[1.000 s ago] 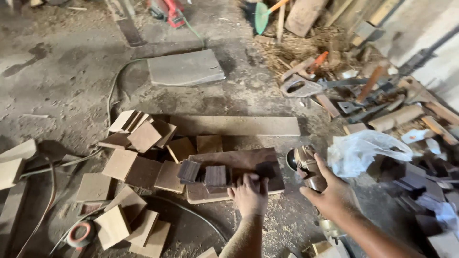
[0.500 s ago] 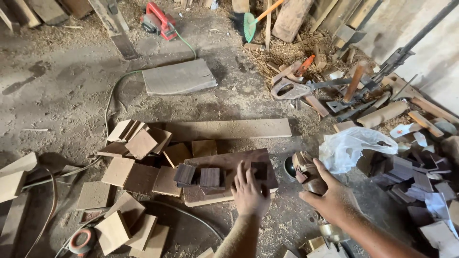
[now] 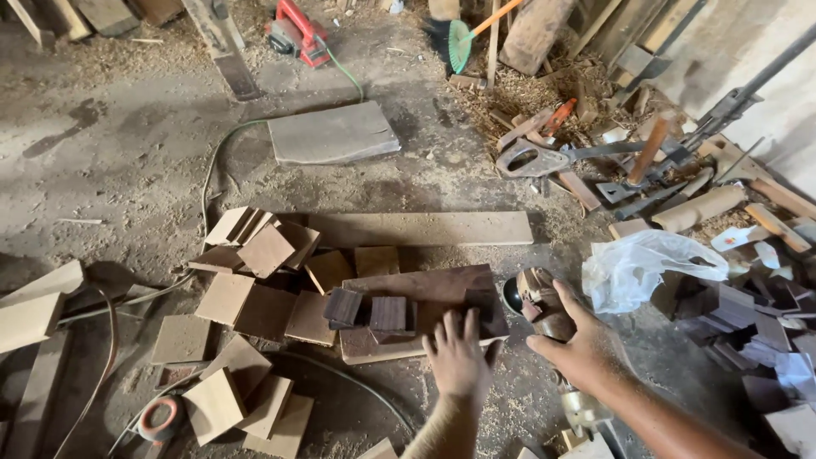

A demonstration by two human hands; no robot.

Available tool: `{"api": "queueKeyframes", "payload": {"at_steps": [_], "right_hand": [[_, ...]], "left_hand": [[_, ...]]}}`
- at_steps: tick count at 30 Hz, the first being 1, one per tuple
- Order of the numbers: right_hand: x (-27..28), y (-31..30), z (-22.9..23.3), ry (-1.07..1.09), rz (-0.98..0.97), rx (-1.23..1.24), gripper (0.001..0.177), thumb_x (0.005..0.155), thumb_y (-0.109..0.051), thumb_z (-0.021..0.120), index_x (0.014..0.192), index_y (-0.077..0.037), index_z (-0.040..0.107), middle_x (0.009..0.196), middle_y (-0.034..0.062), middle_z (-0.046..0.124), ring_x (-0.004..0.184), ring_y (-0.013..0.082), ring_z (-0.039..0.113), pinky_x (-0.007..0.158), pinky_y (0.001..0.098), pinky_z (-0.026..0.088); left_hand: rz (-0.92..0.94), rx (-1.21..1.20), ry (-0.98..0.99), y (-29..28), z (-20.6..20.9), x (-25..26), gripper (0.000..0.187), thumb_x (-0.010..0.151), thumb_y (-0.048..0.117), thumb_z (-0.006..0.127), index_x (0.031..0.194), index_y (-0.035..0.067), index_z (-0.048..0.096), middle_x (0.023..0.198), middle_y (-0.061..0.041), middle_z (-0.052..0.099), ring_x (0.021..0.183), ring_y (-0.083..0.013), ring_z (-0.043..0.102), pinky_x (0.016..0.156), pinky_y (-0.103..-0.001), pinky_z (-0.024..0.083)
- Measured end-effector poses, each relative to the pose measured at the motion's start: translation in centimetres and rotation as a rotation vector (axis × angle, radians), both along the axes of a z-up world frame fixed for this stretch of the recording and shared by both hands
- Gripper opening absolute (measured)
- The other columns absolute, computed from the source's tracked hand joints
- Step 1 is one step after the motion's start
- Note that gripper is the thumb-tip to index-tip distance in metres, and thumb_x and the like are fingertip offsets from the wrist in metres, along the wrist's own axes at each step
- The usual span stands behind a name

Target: The person uses an orbital sander to smooth the surfaces of small wooden blocks placed on a larger board. They repeatedly reposition the blocks and continue sanding each piece.

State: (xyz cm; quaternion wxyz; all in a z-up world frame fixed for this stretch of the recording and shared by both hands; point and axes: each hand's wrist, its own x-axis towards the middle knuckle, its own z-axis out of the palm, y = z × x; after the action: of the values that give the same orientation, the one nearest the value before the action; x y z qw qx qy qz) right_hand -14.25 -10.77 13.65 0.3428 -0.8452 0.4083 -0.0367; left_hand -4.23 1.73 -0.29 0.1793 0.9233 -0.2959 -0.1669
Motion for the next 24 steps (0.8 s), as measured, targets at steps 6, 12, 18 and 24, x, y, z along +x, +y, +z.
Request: {"api": "queueKeyframes", "payload": {"at_steps": [6,12,18,24], "right_hand": [[1.6,1.3,0.6,0.247,0.044,-0.141,0.108,0.071,-0.042,0.077,0.164,-0.034,0.022,0.140,0.0081,0.063,0.096,0.0230,0.078,0.070,0.0313,0.065],[2.8,2.2,0.8,0.212,0.047,-0.130,0.108,0.072,-0.037,0.077,0.165,-0.034,0.022,0.108,0.0075,0.078,0.068,0.0200,0.075,0.052,0.0279,0.058],[2.6,2.1,-1.1,0.190,0.093,-0.195,0.104,0.071,-0.038,0.077,0.163,-0.031,0.030,0.091,0.0026,0.080,0.064,0.0169,0.073,0.052,0.0271,0.058],[2.9,2.7,-0.4,0.195,0.119,-0.194,0.101,0.072,-0.034,0.075,0.162,-0.035,0.030,0.080,0.0033,0.077,0.055,0.0176,0.065,0.049,0.0293,0.053]], "left_hand": [[-0.051,-0.075,-0.200,0.7,-1.8,-2.8,0.077,0.102,0.065,0.035,0.161,0.015,0.027,0.164,-0.023,0.021,0.140,-0.0432,0.033,0.109,-0.073,0.020],[-0.219,0.027,-0.071,1.9,0.1,-1.9,0.075,0.105,0.060,0.021,0.164,0.014,0.012,0.171,-0.017,0.005,0.148,-0.0456,0.022,0.116,-0.073,0.010],[-0.258,0.068,-0.057,2.4,0.5,-1.7,0.077,0.106,0.059,0.022,0.164,0.012,0.005,0.171,-0.020,0.005,0.149,-0.0457,0.020,0.117,-0.073,0.008],[-0.304,0.098,-0.031,2.7,1.2,-1.3,0.076,0.106,0.055,0.022,0.164,0.011,0.002,0.171,-0.019,0.002,0.150,-0.0437,0.017,0.118,-0.073,0.007]]}}
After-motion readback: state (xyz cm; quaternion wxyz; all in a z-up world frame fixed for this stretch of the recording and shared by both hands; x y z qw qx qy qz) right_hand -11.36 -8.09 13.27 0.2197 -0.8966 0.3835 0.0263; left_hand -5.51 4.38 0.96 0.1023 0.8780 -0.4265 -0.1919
